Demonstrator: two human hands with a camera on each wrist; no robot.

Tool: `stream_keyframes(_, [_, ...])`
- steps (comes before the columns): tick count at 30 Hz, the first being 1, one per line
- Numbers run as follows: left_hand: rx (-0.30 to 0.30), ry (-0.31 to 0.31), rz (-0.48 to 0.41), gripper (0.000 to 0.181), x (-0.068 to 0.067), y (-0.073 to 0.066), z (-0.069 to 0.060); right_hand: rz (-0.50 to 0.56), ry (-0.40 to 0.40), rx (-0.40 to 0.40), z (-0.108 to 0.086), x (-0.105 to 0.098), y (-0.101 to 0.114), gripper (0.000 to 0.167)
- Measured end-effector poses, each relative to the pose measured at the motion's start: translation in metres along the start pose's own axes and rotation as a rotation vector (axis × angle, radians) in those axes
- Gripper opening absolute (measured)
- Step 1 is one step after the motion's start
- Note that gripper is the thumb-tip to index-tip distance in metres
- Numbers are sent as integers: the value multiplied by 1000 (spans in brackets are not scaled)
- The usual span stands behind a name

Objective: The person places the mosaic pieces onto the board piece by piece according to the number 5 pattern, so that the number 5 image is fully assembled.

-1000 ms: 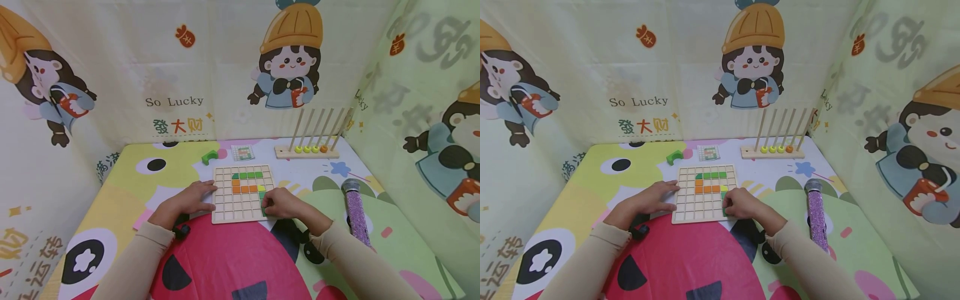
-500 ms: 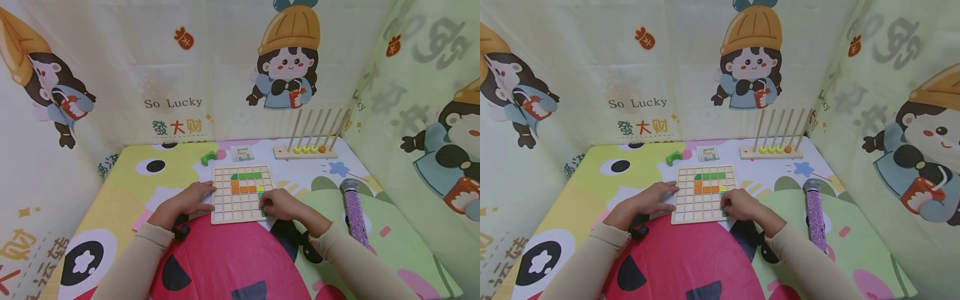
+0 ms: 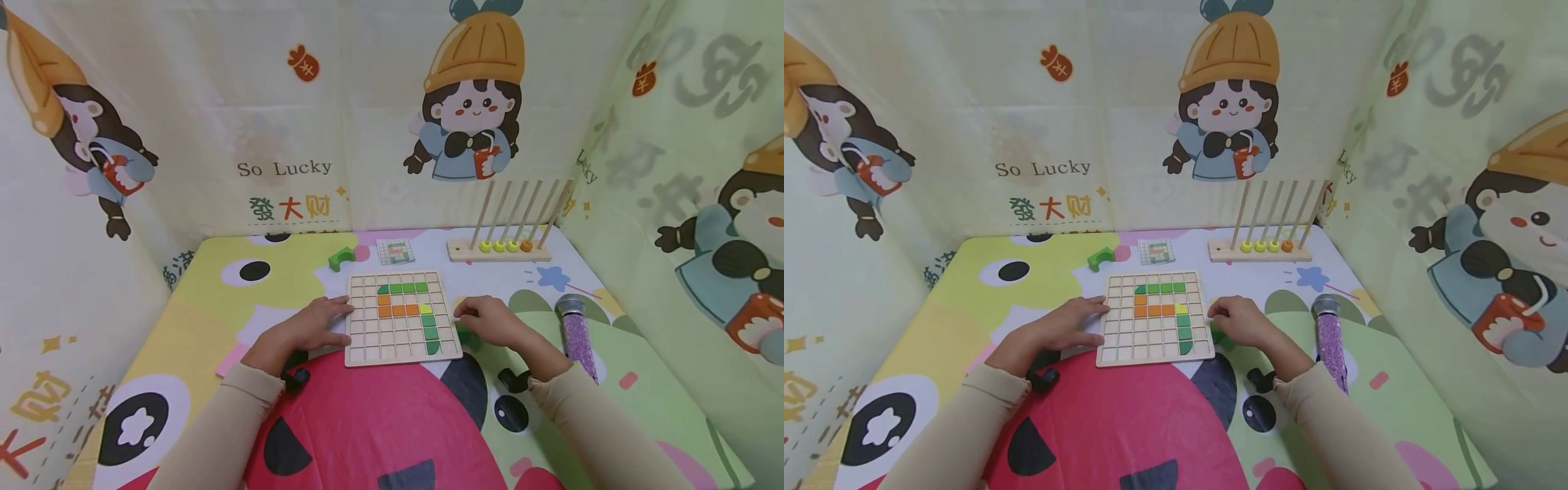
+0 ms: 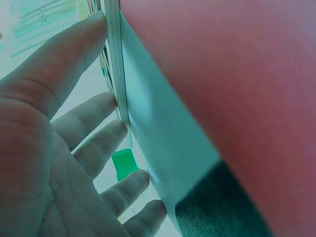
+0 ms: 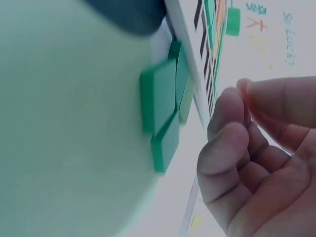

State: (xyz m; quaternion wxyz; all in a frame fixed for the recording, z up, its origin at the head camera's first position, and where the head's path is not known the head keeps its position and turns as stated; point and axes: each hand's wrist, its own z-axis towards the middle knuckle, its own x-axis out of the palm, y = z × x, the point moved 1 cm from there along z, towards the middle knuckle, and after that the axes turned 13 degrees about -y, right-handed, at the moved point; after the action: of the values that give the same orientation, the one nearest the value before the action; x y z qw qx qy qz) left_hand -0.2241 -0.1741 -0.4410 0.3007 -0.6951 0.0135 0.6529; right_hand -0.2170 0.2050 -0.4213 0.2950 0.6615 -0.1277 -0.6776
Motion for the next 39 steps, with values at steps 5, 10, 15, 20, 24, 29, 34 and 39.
stream_keyframes(5, [-2,4,6,75,0,0,0,-71,-50,-34,-4,-9,-13,19])
stream_keyframes(10, [-6,3,4,76,1,0,0,-109,-44,-44,-7,-12,-26,17])
stream_keyframes(15, [-3,2,3,76,1,1,0,-156,-20,-50,-9,-10,-31,17])
stream_keyframes(20, [-7,1,-4,76,1,0,0,-175,-20,-49,-12,-7,-31,20])
stream_keyframes(24, [-11,-2,1,76,1,-1,0,-191,-34,-31,-13,-5,-29,18])
stream_keyframes(29, [-17,0,-1,77,1,0,1,-199,-44,-17,-12,-3,-28,17])
stream_keyframes(34, [-17,5,1,78,3,0,1,-184,-59,-9,-13,-2,-27,17])
stream_keyframes(39, [-15,0,5,77,3,0,1,-177,-61,0,-13,-2,-27,17])
